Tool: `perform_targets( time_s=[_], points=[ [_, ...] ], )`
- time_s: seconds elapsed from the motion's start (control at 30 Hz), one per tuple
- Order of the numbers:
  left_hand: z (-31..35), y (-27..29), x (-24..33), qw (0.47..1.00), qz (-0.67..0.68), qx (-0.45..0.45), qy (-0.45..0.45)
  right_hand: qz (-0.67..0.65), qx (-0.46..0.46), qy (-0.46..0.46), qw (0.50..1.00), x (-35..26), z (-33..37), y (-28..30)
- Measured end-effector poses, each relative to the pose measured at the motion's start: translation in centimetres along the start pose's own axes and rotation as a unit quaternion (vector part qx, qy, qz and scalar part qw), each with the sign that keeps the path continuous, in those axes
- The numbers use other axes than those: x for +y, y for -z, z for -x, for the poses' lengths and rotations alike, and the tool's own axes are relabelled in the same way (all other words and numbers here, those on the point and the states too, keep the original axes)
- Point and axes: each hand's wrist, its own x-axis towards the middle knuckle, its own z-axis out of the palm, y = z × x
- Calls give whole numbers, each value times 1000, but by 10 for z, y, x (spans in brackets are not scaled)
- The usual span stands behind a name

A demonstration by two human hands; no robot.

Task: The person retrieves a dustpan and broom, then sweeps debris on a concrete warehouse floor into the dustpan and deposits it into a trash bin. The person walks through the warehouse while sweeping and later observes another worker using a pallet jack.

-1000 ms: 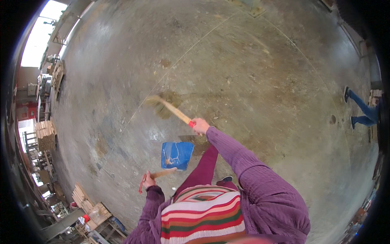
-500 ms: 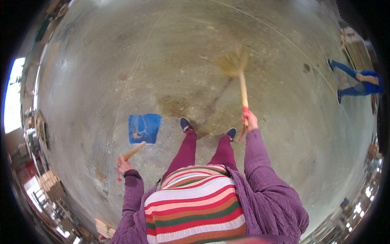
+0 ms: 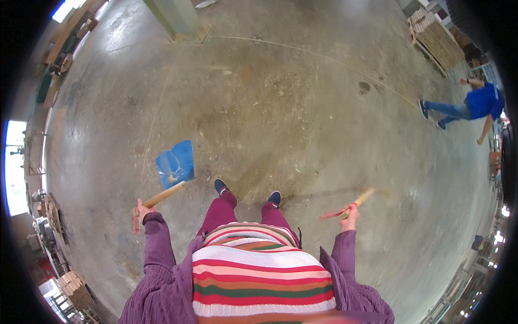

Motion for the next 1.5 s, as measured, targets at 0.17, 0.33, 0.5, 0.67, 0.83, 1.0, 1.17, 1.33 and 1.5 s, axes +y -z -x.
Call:
perform_targets(
  time_s=[0.17, 0.33, 0.5, 0.67, 0.83, 1.0, 1.17, 1.33, 1.5],
  points=[
    [-5, -5, -24, 998, 2, 47, 38, 142, -229, -102, 958, 6, 109, -95],
    [-34, 0, -41, 999, 11, -42, 24, 288, -441, -257, 810, 32, 179, -258],
    [-50, -2, -46, 993, -79, -44, 71, 485, -595, -227, 600, 154, 243, -449],
    [-71, -24, -22, 984, -170, -46, 37, 575, -671, -64, 464, 329, 274, -611],
    [-86, -57, -3, 982, -176, -46, 50, 563, -593, -6, 575, 384, 227, -717],
    [-83, -87, 3, 959, -275, -67, -10, 359, -429, -94, 824, 275, 108, -735],
    [-41, -148, 17, 967, -222, -97, -73, 230, -281, -72, 929, 111, -13, -610],
    [20, -212, 32, 976, -170, -131, -22, 135, -180, -65, 972, -28, -106, -363],
    [95, -282, 55, 992, -79, -97, -16, 40, 118, -151, 981, -95, -142, -158]
  ],
)
